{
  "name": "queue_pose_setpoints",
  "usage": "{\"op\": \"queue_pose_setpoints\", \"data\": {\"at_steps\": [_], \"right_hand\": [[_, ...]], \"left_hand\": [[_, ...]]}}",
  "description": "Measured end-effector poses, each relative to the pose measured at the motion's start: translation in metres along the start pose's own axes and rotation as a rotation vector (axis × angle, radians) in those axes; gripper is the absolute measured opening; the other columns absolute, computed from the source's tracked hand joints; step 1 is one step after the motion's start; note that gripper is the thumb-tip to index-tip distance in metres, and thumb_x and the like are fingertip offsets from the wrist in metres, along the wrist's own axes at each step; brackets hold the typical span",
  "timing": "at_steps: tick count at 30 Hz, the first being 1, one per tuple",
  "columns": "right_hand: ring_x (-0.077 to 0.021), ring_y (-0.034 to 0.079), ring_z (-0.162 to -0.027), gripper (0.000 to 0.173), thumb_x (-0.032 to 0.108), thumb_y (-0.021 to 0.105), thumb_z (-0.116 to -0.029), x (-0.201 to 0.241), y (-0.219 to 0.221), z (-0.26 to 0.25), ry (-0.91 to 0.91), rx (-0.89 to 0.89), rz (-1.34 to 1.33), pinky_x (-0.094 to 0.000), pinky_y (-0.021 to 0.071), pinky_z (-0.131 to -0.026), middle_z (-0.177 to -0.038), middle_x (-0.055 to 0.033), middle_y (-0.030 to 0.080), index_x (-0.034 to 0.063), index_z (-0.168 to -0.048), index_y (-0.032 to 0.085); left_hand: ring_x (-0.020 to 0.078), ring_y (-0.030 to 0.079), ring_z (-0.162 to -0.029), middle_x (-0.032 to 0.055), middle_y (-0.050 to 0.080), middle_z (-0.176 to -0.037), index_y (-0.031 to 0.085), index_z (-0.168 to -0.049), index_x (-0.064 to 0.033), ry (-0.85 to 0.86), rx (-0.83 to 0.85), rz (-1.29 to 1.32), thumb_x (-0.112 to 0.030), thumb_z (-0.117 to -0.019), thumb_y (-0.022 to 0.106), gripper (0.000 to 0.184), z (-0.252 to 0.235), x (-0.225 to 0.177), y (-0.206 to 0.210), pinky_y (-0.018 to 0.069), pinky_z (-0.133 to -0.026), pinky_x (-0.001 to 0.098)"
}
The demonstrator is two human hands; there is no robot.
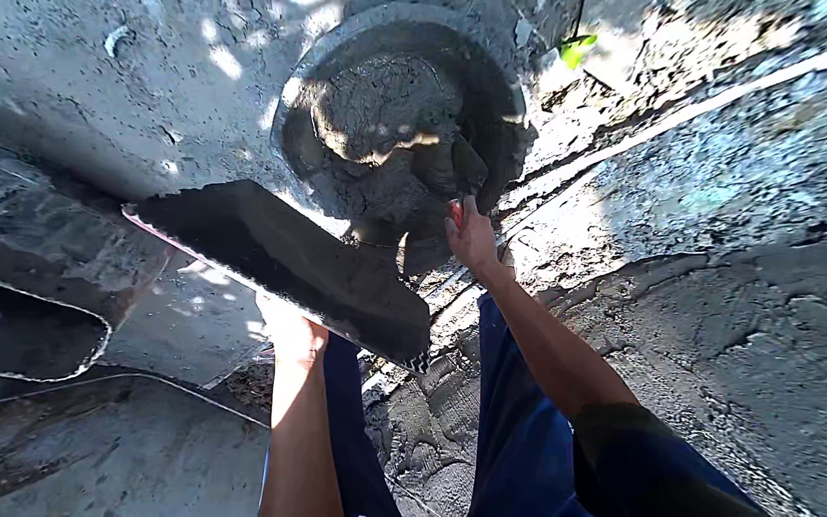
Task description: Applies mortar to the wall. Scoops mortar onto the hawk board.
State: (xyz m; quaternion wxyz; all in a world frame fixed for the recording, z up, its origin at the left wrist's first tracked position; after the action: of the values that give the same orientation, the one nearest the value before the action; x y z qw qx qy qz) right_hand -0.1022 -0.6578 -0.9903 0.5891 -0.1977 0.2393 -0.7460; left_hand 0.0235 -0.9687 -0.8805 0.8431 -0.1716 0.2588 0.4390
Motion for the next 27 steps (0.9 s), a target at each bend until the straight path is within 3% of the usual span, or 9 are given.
{"op": "queue_pose_setpoints", "data": {"at_steps": [3,5,10,13,18,21,24,27], "right_hand": [[-0.0381,0.070,-0.083,0.038,0.038,0.052,-0.1032,0.001,-0.013,0.040,-0.027,0.058,0.061,-0.0586,0.0555,-0.067,-0.088,-0.0158,0.067,0.0118,-0.130,0.048],[-0.0400,0.069,-0.081,0.040,0.042,0.051,-0.1047,-0.004,-0.002,0.040,-0.034,0.076,0.051,-0.0592,0.0542,-0.064,-0.086,-0.0173,0.066,0.0111,-0.130,0.048],[-0.0418,0.071,-0.093,0.047,0.047,0.042,-0.1069,-0.026,0.017,-0.050,-0.009,0.102,0.146,-0.0613,0.0563,-0.073,-0.099,-0.0193,0.070,0.0111,-0.136,0.046],[-0.0422,0.071,-0.098,0.047,0.045,0.044,-0.1063,-0.043,0.008,-0.064,0.032,0.083,0.133,-0.0621,0.0562,-0.076,-0.104,-0.0203,0.070,0.0106,-0.138,0.046],[-0.0404,0.070,-0.084,0.046,0.046,0.048,-0.1049,-0.062,-0.004,0.000,0.090,-0.047,-0.003,-0.0606,0.0559,-0.069,-0.089,-0.0191,0.067,0.0083,-0.132,0.049],[-0.0448,0.069,-0.084,0.049,0.046,0.048,-0.1068,-0.068,0.011,0.026,0.231,0.014,-0.108,-0.0621,0.0549,-0.067,-0.092,-0.0249,0.066,0.0053,-0.135,0.043],[-0.0440,0.070,-0.098,0.053,0.043,0.052,-0.1052,-0.051,0.032,-0.022,0.241,-0.024,-0.167,-0.0627,0.0556,-0.083,-0.104,-0.0254,0.069,0.0027,-0.139,0.046],[-0.0420,0.071,-0.099,0.052,0.044,0.051,-0.1042,-0.014,0.026,-0.071,0.127,-0.073,-0.107,-0.0620,0.0563,-0.081,-0.105,-0.0228,0.070,0.0062,-0.140,0.047]], "left_hand": [[0.0087,0.067,-0.100,-0.0022,0.068,-0.108,0.050,-0.126,-0.0168,0.048,0.060,0.028,-0.010,-0.1053,0.040,0.024,-0.001,-0.001,0.012,0.0587,-0.087,0.0321],[0.0107,0.067,-0.103,-0.0007,0.068,-0.110,0.051,-0.128,-0.0158,0.080,0.101,0.028,-0.008,-0.1017,0.048,0.027,-0.001,-0.001,0.018,0.0583,-0.090,0.0346],[0.0120,0.068,-0.099,0.0009,0.069,-0.105,0.056,-0.120,-0.0131,0.112,0.103,-0.017,-0.001,-0.0968,0.053,0.026,-0.006,0.002,0.021,0.0593,-0.087,0.0357],[0.0104,0.068,-0.098,-0.0005,0.069,-0.103,0.056,-0.118,-0.0134,0.126,0.121,-0.038,-0.001,-0.0948,0.056,0.026,-0.004,0.002,0.017,0.0594,-0.086,0.0337],[0.0099,0.068,-0.092,-0.0012,0.069,-0.096,0.057,-0.111,-0.0145,0.150,0.125,-0.044,-0.002,-0.0925,0.060,0.023,-0.011,-0.003,0.014,0.0602,-0.081,0.0332],[0.0097,0.068,-0.094,-0.0015,0.069,-0.099,0.055,-0.115,-0.0144,0.123,0.092,-0.038,-0.002,-0.0940,0.057,0.024,-0.010,-0.006,0.011,0.0598,-0.082,0.0331],[0.0129,0.067,-0.102,0.0024,0.068,-0.109,0.053,-0.125,-0.0126,0.111,0.088,-0.009,-0.003,-0.1002,0.049,0.027,-0.012,-0.007,0.008,0.0585,-0.089,0.0365],[0.0123,0.067,-0.102,0.0025,0.068,-0.110,0.052,-0.128,-0.0125,0.090,0.056,-0.027,-0.004,-0.0998,0.048,0.029,-0.009,-0.006,0.004,0.0584,-0.089,0.0356]]}}
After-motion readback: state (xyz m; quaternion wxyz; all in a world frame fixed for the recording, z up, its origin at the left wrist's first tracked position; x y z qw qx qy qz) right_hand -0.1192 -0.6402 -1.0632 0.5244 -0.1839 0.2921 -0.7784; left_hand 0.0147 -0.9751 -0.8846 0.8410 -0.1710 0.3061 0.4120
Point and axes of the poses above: each hand's wrist, its own z-axis away from the middle knuckle, its own y-axis out of the palm, x = y × z, the point moved 6 cm from there along -z, towards the middle knuckle
